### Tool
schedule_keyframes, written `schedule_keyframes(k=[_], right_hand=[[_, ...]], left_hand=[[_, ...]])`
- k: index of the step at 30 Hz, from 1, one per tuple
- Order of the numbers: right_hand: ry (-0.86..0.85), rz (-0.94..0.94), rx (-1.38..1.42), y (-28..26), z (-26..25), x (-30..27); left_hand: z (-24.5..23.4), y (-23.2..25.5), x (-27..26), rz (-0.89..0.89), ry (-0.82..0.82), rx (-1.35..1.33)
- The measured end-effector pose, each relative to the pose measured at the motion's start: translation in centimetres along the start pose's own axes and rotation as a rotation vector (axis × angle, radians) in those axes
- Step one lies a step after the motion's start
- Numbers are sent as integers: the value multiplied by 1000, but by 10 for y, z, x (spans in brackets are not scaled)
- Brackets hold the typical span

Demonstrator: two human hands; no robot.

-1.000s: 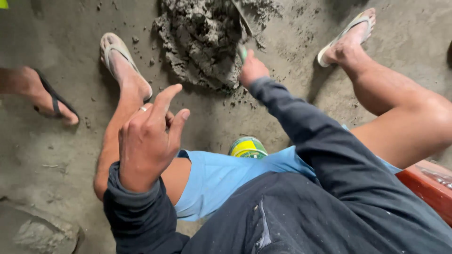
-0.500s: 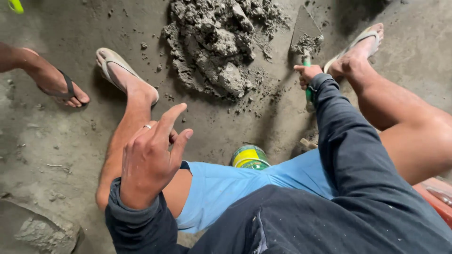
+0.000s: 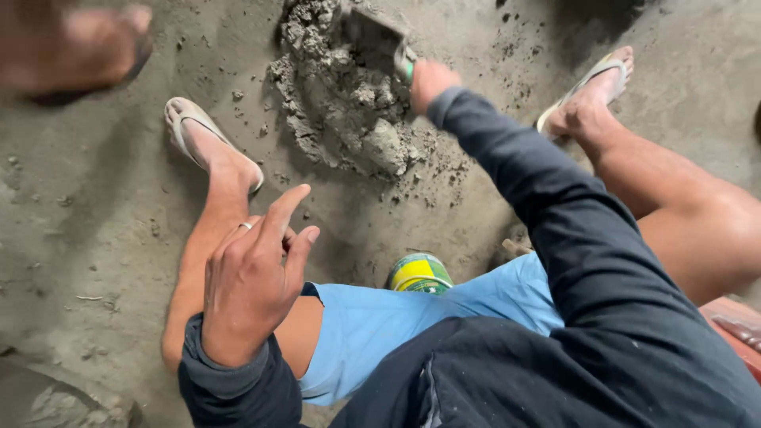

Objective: Mixing and shaping a pile of wet concrete on the floor using a hand trowel

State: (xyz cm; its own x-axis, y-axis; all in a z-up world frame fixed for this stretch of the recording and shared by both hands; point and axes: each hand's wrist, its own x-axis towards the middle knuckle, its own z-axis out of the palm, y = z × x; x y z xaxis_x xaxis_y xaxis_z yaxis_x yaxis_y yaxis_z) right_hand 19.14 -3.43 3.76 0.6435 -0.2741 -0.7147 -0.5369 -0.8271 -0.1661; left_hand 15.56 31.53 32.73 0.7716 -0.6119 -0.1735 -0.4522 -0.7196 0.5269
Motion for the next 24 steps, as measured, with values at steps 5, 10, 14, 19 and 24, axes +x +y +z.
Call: schedule_keyframes(k=[5,10,14,19,24], right_hand=[[-11,-82,-19,10,27,-79],[95,27,84,64,47,-103],[119,27,-228,96,6,-79],[223,66,-305,106,-59,27],[236,-93,-450,77,-120,161]], left_hand=[[-3,0,-4,8,39,17],[-18,-11,-17,-81,203,-32],[-21,-27,-30,-84,337,-68],[-25,-29,-31,-168,439,-51],[-34,-33,-12,-198,401,-74]])
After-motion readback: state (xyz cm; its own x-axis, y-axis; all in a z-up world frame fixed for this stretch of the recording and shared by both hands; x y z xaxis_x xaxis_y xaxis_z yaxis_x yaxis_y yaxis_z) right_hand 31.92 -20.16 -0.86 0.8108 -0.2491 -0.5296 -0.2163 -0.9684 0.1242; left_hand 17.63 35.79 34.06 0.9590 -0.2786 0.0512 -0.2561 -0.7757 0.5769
